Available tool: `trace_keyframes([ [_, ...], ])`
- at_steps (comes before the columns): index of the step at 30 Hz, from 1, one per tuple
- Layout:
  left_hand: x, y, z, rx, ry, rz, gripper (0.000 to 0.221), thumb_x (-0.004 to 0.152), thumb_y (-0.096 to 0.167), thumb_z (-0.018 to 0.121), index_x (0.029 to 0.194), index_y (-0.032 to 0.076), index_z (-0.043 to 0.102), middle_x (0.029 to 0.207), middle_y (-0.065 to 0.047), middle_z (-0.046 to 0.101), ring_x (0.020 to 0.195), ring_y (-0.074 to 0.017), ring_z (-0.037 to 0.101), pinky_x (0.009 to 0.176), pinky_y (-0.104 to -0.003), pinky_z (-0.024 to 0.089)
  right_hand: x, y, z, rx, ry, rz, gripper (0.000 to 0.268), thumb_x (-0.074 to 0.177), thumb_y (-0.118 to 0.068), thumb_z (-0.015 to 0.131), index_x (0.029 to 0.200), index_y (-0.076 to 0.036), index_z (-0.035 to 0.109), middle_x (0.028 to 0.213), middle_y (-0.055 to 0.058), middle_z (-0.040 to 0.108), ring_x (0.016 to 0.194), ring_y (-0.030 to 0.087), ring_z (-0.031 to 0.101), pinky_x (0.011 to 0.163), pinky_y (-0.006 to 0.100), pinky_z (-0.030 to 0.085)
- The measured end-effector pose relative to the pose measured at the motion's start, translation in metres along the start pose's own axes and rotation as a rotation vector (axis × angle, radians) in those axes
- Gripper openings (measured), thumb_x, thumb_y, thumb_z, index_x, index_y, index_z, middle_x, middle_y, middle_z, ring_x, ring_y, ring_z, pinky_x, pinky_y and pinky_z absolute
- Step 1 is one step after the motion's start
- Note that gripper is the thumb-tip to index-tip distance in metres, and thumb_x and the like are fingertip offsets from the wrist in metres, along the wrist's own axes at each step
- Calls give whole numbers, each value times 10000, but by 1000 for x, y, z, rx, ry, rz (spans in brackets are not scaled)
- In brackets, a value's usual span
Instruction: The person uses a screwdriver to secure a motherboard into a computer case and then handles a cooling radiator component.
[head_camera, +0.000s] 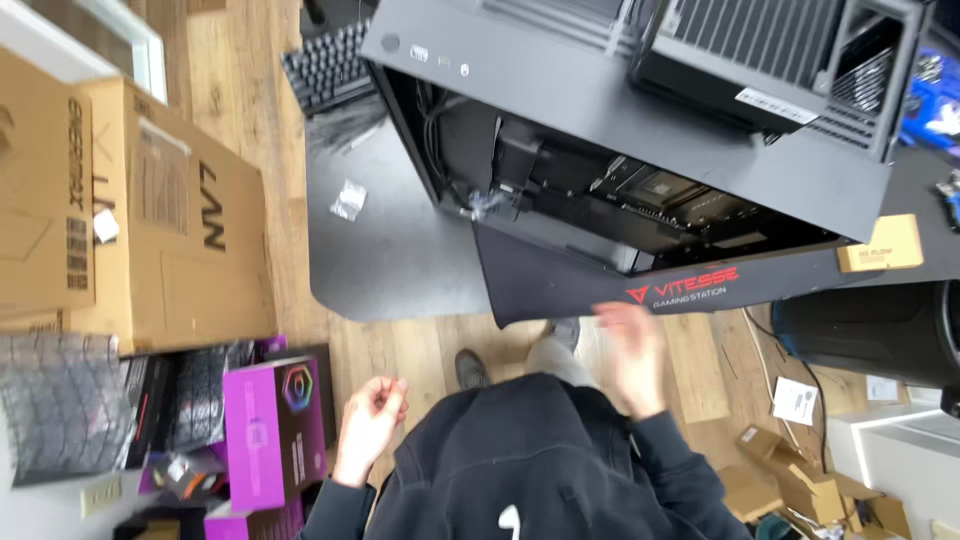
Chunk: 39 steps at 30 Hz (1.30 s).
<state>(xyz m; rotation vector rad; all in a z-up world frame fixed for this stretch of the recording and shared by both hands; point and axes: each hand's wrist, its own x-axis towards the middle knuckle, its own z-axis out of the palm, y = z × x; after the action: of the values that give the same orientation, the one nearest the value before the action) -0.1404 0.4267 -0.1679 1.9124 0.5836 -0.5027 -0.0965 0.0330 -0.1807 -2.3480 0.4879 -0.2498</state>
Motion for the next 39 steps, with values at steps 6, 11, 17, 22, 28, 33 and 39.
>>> trace_keyframes([
  [6,15,19,-1,76,-39,101,275,966,333,702,858,86,756,668,-86,744,630,-191,732,698,-351,577,47,-33,139,76,-377,-319,541,930,-479,744,1386,-209,638,1061,48,651,1017,274,717,847,405,602],
  [11,1,29,25,39,-100,74,310,982,325,651,940,34,750,789,-185,737,745,-271,692,718,-419,542,126,-57,235,-374,-537,-297,827,913,-371,734,1604,-192,318,1406,129,520,1307,367,590,1047,509,548],
  [17,4,6,41,189,-179,31,207,941,317,695,859,139,759,683,-35,753,637,-207,720,634,-349,561,141,-46,263,-500,-413,-473,183,978,-273,641,1141,-191,623,1076,33,622,877,320,748,777,494,617],
  [22,32,-15,44,161,-196,-28,224,960,331,670,837,165,758,647,2,744,615,-151,696,630,-307,553,122,-22,247,-489,-236,-680,115,1013,-333,569,1048,-243,631,986,-52,622,808,227,739,676,390,620],
  [28,81,15,41,203,-184,58,330,943,385,700,1127,112,697,1000,-137,745,1010,-322,712,835,-455,589,68,-88,209,-270,-250,-712,69,935,-275,636,887,-228,648,728,-50,561,667,229,696,590,370,580],
  [33,119,51,51,46,-196,318,971,807,291,853,1552,-31,319,1508,-392,422,1425,-563,397,1105,-653,465,46,-107,218,90,-263,-344,70,887,-249,748,876,-189,713,577,-36,532,599,258,673,598,360,559],
  [39,149,51,95,-790,-280,262,768,882,-19,753,1554,34,385,1489,-222,505,1428,-367,456,1172,-498,421,49,-103,201,442,-441,45,67,898,-145,732,864,-117,781,527,-38,460,550,100,486,552,274,447],
])
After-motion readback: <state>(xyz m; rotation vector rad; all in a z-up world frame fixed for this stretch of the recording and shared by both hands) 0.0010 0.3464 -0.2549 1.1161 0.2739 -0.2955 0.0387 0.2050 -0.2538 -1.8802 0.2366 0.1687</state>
